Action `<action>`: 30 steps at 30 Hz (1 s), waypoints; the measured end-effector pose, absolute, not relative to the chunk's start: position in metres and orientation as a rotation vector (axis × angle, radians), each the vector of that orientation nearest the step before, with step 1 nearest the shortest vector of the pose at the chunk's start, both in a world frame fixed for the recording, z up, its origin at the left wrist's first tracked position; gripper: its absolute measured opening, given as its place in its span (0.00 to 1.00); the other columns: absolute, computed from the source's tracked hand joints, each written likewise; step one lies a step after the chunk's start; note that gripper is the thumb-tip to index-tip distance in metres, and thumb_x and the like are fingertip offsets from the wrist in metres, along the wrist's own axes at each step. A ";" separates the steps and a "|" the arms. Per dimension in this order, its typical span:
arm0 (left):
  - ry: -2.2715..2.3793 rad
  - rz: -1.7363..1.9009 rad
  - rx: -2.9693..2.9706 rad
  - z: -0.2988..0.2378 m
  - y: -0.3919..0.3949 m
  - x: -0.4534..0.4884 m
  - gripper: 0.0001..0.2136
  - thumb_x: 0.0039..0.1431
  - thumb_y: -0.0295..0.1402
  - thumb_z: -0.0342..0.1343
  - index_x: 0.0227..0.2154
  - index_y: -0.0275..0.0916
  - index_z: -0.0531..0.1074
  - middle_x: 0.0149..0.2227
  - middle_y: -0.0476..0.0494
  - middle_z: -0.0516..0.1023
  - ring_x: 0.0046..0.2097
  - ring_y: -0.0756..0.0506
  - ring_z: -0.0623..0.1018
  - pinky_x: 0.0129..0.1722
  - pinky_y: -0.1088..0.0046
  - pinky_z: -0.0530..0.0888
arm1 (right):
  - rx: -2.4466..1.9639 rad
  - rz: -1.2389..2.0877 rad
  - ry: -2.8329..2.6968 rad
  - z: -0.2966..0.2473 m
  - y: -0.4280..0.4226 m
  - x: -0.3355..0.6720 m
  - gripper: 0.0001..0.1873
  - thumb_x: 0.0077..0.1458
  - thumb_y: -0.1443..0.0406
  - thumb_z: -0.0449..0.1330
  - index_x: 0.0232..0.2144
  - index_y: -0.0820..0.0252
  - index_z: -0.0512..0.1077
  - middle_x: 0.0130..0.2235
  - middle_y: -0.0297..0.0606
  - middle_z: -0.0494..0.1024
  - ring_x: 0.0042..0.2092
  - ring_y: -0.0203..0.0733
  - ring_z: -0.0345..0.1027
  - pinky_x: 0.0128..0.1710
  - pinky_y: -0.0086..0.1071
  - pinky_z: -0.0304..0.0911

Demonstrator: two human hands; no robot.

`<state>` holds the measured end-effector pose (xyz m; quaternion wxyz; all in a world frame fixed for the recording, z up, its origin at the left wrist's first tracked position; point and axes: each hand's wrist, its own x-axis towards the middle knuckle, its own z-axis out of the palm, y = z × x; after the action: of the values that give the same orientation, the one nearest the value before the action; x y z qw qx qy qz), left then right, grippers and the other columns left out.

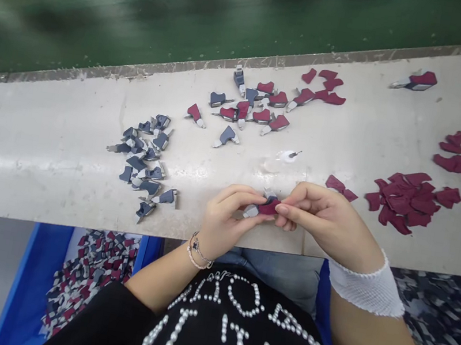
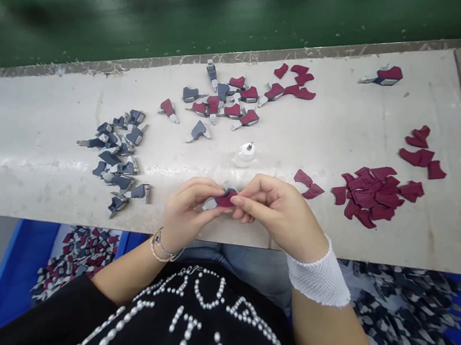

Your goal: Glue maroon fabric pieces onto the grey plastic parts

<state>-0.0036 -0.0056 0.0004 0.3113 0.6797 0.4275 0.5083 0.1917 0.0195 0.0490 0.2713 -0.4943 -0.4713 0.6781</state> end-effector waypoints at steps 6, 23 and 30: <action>1.128 1.352 1.830 0.001 -0.005 -0.003 0.13 0.53 0.29 0.70 0.41 0.38 0.77 0.38 0.45 0.81 0.38 0.50 0.80 0.33 0.77 0.80 | -1.336 1.804 -1.287 0.047 0.018 0.191 0.14 0.53 0.57 0.71 0.28 0.60 0.74 0.28 0.36 0.81 0.30 0.33 0.74 0.31 0.24 0.71; 1.071 1.340 1.765 0.000 -0.005 -0.008 0.13 0.53 0.29 0.70 0.41 0.39 0.77 0.38 0.46 0.81 0.40 0.49 0.81 0.38 0.73 0.81 | -1.468 1.720 -1.391 0.048 0.015 0.188 0.19 0.54 0.50 0.68 0.31 0.57 0.69 0.25 0.32 0.77 0.28 0.37 0.71 0.30 0.30 0.66; 0.982 1.326 1.710 0.004 -0.007 -0.008 0.12 0.53 0.32 0.70 0.41 0.40 0.78 0.38 0.46 0.80 0.39 0.50 0.81 0.36 0.75 0.81 | -1.275 1.745 -1.565 0.049 0.019 0.185 0.16 0.64 0.52 0.58 0.35 0.57 0.73 0.34 0.34 0.74 0.36 0.35 0.67 0.37 0.29 0.64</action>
<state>-0.0078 -0.0070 0.0036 0.3734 0.6675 0.3834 0.5177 0.1851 0.0189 0.0492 0.2344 -0.4644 -0.5702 0.6358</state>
